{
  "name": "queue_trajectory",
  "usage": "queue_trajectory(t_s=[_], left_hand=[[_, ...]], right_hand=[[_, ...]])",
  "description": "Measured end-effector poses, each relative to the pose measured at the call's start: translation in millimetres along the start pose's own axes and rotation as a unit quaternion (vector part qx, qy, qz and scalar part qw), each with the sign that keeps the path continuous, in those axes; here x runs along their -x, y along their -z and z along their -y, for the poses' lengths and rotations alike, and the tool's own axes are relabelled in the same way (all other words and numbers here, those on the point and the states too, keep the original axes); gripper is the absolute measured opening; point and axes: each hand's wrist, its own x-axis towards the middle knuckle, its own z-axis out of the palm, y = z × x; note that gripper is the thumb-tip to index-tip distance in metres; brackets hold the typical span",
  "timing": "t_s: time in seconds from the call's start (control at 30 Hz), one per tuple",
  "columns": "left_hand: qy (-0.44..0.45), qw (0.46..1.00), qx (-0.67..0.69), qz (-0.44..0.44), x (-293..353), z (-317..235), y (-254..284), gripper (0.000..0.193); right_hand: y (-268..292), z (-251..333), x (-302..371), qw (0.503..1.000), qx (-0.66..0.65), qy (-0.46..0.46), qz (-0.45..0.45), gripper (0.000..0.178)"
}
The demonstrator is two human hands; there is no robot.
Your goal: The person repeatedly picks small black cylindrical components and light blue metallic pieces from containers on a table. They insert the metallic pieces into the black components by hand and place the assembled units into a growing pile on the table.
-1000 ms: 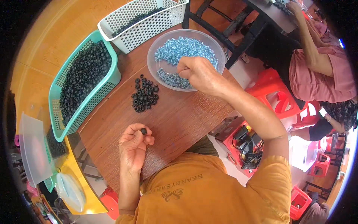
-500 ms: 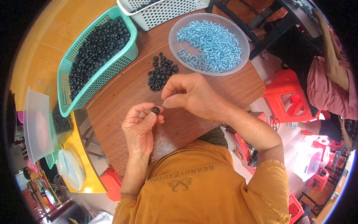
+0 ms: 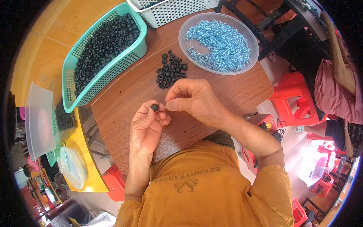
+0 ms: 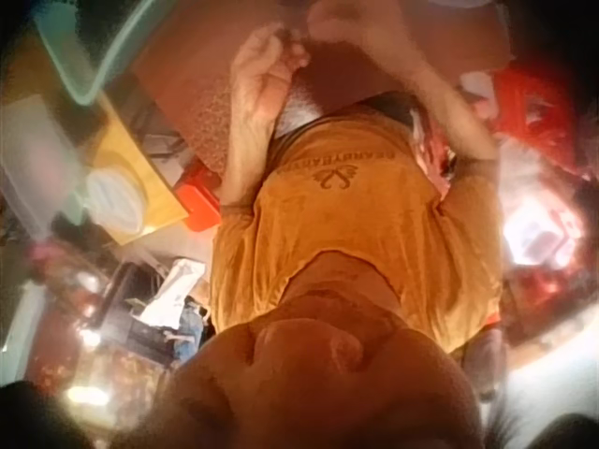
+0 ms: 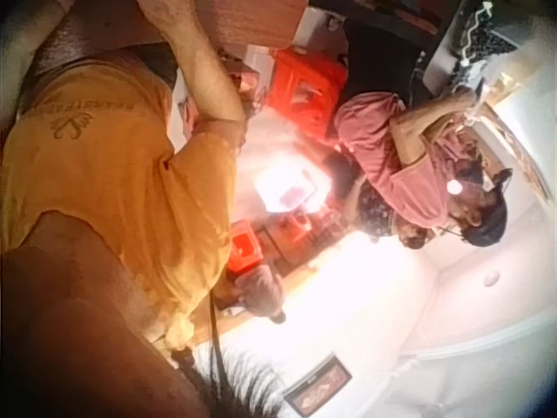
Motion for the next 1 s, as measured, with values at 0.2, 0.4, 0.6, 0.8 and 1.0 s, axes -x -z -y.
queue_trajectory(t_s=[0.2, 0.4, 0.6, 0.8, 1.0], left_hand=[[-0.043, 0.999, 0.015, -0.004, 3, 3, 0, 0.023], [-0.030, 0.999, -0.019, -0.004, 2, -2, 0, 0.021], [-0.036, 0.999, -0.023, -0.020, 0, 1, 1, 0.018], [-0.052, 0.998, -0.012, -0.035, 1, 3, -1, 0.019], [-0.067, 0.996, -0.035, -0.056, 3, 5, -3, 0.019]], right_hand=[[-3, -7, -2, 1.000, 0.003, 0.015, 0.003, 0.008], [-2, -6, -1, 1.000, 0.006, 0.005, -0.002, 0.009], [-8, -4, -2, 0.998, -0.055, 0.001, 0.016, 0.010], [-13, -9, -4, 0.998, -0.059, 0.008, 0.014, 0.010], [-16, -11, -4, 0.999, -0.035, 0.005, -0.007, 0.010]])
